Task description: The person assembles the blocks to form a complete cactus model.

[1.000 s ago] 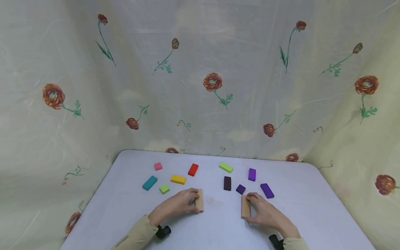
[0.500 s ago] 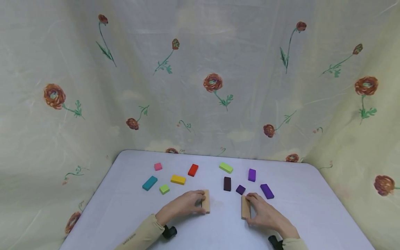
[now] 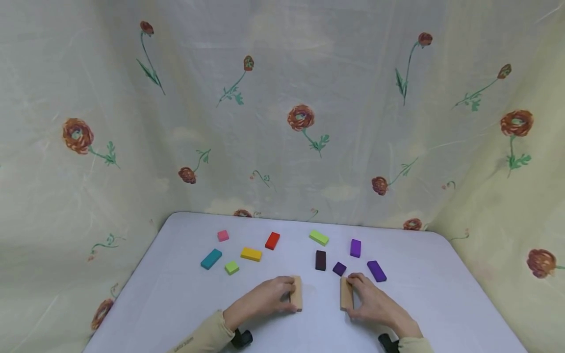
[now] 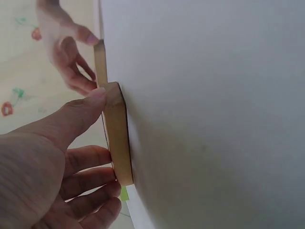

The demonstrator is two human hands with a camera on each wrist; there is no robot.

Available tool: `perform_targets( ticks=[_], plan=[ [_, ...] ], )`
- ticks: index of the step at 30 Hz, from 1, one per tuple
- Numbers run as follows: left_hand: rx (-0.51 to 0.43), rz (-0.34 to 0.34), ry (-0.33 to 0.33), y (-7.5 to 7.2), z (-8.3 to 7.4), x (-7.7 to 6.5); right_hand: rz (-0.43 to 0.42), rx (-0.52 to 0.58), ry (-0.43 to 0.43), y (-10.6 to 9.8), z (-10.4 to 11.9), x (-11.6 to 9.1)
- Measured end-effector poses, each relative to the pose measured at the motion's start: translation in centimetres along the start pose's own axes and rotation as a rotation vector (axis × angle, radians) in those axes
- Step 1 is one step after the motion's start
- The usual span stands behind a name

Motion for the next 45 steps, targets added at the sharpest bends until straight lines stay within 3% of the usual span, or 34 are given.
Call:
perform_targets(
  ticks=[9, 15, 24, 45],
  plan=[
    [0.041, -0.003, 0.067, 1.3, -1.1, -1.1, 0.005, 0.012, 0.012, 0.1, 0.0, 0.0],
    [0.044, 0.027, 0.062, 1.6, -1.9, -2.0, 0.012, 0.029, 0.036, 0.1, 0.0, 0.1],
    [0.088, 0.039, 0.121, 1.9, -3.4, -3.5, -0.013, 0.034, -0.004, 0.0, -0.1, -0.1],
    [0.06, 0.046, 0.063, 1.9, -3.7, -3.1, 0.009, 0.02, 0.057, 0.1, -0.2, 0.1]
  ],
)
Point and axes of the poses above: each hand's wrist, its own x-axis towards the middle knuckle, its own y-axis out of the palm, z = x × y, the point moved 5 cm from there along x, towards the middle knuckle, and after that the axes turned 1 degree about z, right-handed, at the moved point
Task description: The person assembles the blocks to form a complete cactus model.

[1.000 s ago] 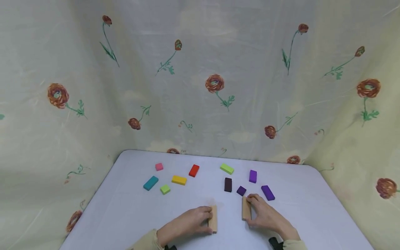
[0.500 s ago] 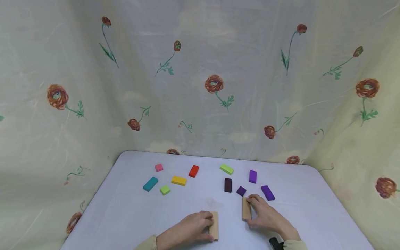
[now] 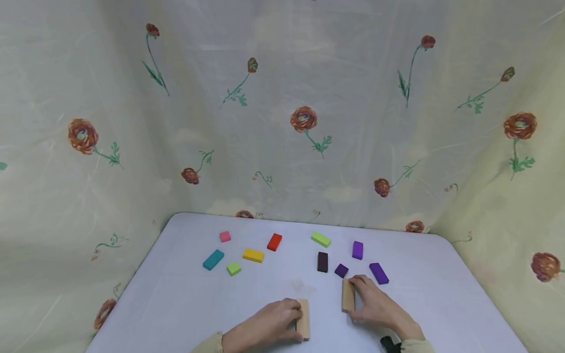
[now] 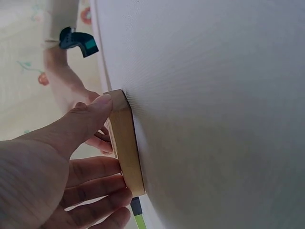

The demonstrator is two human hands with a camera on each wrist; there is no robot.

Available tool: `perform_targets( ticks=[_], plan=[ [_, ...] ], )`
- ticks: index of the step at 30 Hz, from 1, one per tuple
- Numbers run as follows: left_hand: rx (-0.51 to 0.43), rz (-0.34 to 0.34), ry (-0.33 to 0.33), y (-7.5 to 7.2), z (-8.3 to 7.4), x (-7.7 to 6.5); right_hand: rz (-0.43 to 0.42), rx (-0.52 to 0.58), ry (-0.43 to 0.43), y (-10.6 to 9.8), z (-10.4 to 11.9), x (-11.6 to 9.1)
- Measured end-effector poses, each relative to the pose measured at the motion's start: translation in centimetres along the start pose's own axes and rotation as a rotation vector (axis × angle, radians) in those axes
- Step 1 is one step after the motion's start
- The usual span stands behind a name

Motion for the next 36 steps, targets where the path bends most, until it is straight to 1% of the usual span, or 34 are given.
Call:
perform_targets(
  ticks=[7, 10, 14, 16, 19, 23, 30, 36],
  plan=[
    [-0.006, -0.002, -0.011, 0.1, 0.2, 0.1, -0.017, -0.01, -0.009, -0.1, 0.3, 0.2],
    [0.0, -0.003, -0.008, 0.1, 0.1, 0.0, -0.051, -0.022, -0.059, -0.3, 1.0, 0.4],
    [0.01, -0.007, 0.008, 0.1, 0.0, 0.0, -0.133, -0.046, -0.148, -0.8, 2.2, 0.9],
    [0.017, -0.014, 0.02, 0.0, -0.1, 0.0, -0.152, -0.055, -0.164, -1.0, 2.7, 1.3],
    [0.027, -0.024, 0.034, 0.0, -0.1, 0.0, -0.133, -0.048, -0.144, -1.1, 3.4, 2.2],
    [0.031, -0.029, 0.038, -0.1, 0.1, 0.1, -0.105, -0.017, -0.141, -1.1, 4.6, 3.6],
    [0.043, -0.046, 0.073, -0.3, 0.1, 0.0, -0.095, -0.012, -0.2, -1.0, 6.6, 5.8],
    [0.032, -0.042, 0.08, -0.1, 0.2, 0.1, -0.05, 0.0, -0.23, -0.2, 7.8, 7.0]
  ],
)
Point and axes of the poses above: each hand's wrist, its own x-axis towards the middle knuckle, its own y-axis out of the palm, z = x × y, the point moved 5 cm from there along x, towards the middle knuckle, and after that the axes turned 1 degree about z, right-handed, at the moved point
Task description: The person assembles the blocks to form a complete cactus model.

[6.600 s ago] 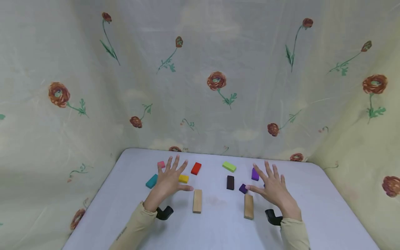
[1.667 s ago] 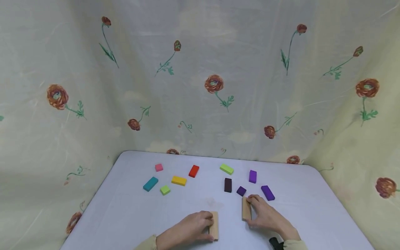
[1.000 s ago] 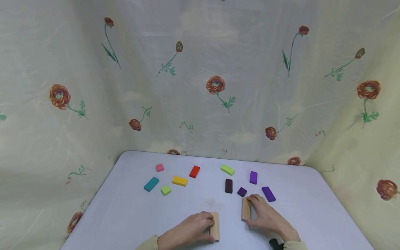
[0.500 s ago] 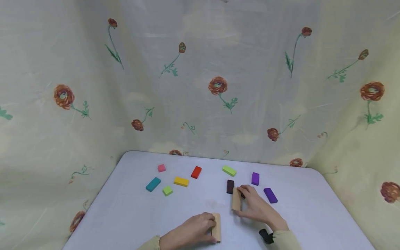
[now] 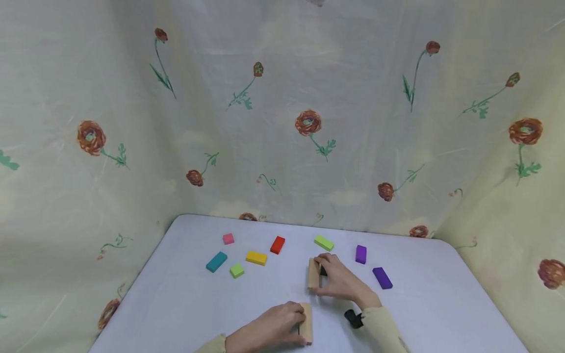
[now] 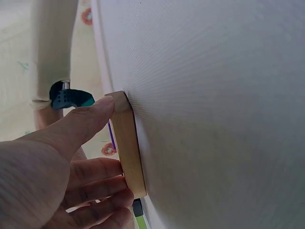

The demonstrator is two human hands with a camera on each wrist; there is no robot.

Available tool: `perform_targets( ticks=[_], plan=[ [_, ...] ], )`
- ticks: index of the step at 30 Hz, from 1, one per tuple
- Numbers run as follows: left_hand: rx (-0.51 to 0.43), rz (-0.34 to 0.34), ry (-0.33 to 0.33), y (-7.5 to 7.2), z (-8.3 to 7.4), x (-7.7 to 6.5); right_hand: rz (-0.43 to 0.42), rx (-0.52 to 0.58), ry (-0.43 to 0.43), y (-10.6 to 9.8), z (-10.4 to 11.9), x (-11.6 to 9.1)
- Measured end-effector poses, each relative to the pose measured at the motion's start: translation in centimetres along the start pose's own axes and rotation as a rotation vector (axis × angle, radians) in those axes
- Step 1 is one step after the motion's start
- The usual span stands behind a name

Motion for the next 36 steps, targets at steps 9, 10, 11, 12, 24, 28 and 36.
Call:
perform_targets(
  ticks=[9, 10, 11, 12, 24, 28, 36],
  plan=[
    [0.009, 0.005, -0.004, 0.0, -0.1, -0.1, 0.109, 0.055, -0.007, 1.7, 0.8, 1.1],
    [0.007, 0.007, -0.007, 0.0, -0.1, -0.1, 0.121, 0.055, -0.005, 1.8, 0.9, 1.2],
    [0.005, 0.009, -0.009, 0.0, -0.2, -0.1, 0.131, 0.057, -0.007, 1.9, 0.9, 1.2],
    [0.005, 0.011, -0.009, 0.1, -0.2, -0.1, 0.141, 0.055, -0.006, 2.0, 0.9, 1.2],
    [0.013, 0.013, -0.02, -0.2, -0.1, -0.2, 0.134, 0.034, -0.026, 1.9, 0.7, 1.6],
    [0.011, 0.018, -0.033, -0.2, -0.1, -0.1, 0.124, 0.056, -0.028, 1.9, 0.7, 1.7],
    [0.008, 0.014, -0.023, 0.0, 0.0, 0.0, 0.112, 0.059, -0.064, 1.9, 0.8, 1.4]
  ],
)
Point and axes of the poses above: each hand's wrist, its own x-axis towards the middle knuckle, its own y-axis out of the palm, z = x × y, the point moved 5 cm from there along x, towards the middle knuckle, and after that the axes turned 1 degree about z, right-handed, at the moved point
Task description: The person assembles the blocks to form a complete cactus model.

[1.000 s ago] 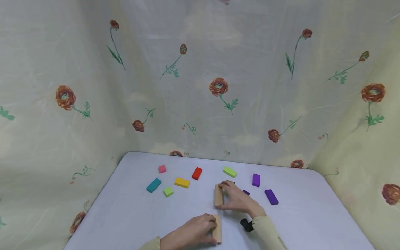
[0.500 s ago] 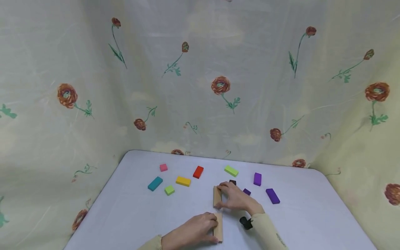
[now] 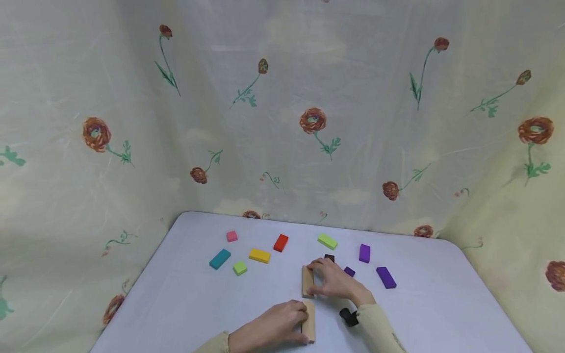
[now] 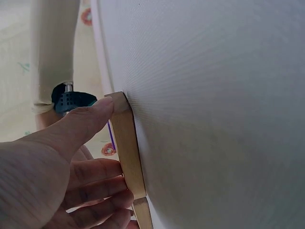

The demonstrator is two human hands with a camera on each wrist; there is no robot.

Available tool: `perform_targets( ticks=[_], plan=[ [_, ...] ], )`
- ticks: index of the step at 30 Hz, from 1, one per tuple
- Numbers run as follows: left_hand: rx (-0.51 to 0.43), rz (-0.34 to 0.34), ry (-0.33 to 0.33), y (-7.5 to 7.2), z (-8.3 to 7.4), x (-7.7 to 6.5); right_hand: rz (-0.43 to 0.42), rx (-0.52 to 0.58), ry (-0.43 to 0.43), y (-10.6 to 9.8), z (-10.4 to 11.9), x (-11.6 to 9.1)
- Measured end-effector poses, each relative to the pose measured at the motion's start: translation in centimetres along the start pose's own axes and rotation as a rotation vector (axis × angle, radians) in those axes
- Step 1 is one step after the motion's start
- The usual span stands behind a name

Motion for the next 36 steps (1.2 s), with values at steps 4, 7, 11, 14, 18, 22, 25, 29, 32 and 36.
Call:
perform_targets(
  ticks=[4, 7, 11, 14, 18, 22, 25, 29, 32, 36],
  plan=[
    [0.013, -0.008, 0.002, 0.1, 0.0, 0.1, -0.003, -0.006, -0.019, 0.1, 0.2, -0.5],
    [0.009, -0.011, -0.002, 0.1, 0.0, 0.1, 0.003, 0.003, -0.019, 0.2, 0.4, -0.7],
    [0.003, -0.009, -0.002, 0.1, -0.1, 0.0, 0.009, 0.002, -0.01, 0.3, 0.4, -0.9],
    [0.003, -0.004, -0.006, 0.0, -0.1, 0.0, 0.009, -0.001, -0.008, 0.4, 0.5, -0.9],
    [0.0, -0.003, -0.005, 0.0, -0.2, 0.0, 0.006, 0.0, -0.009, 0.4, 0.6, -1.0],
    [0.003, -0.004, 0.012, -0.1, -0.3, -0.1, 0.012, 0.005, -0.005, 0.3, 0.7, -1.2],
    [0.023, -0.014, 0.032, -0.2, -0.4, -0.1, 0.022, 0.009, 0.001, 0.2, 0.7, -1.3],
    [0.027, -0.039, 0.053, -0.4, -0.4, -0.2, 0.016, 0.004, -0.006, 0.1, 0.8, -1.5],
    [0.004, -0.047, 0.058, -0.4, -0.3, -0.1, 0.01, -0.001, -0.017, 0.0, 0.8, -1.5],
    [-0.009, -0.061, 0.073, -0.5, -0.1, 0.1, 0.007, -0.006, -0.017, 0.1, 0.8, -1.5]
  ],
)
Point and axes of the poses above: each hand's wrist, its own x-axis towards the middle knuckle, its own y-axis out of the palm, z = x × y, the point moved 5 cm from there along x, towards the middle knuckle, and after that the axes turned 1 degree about z, right-handed, at the moved point
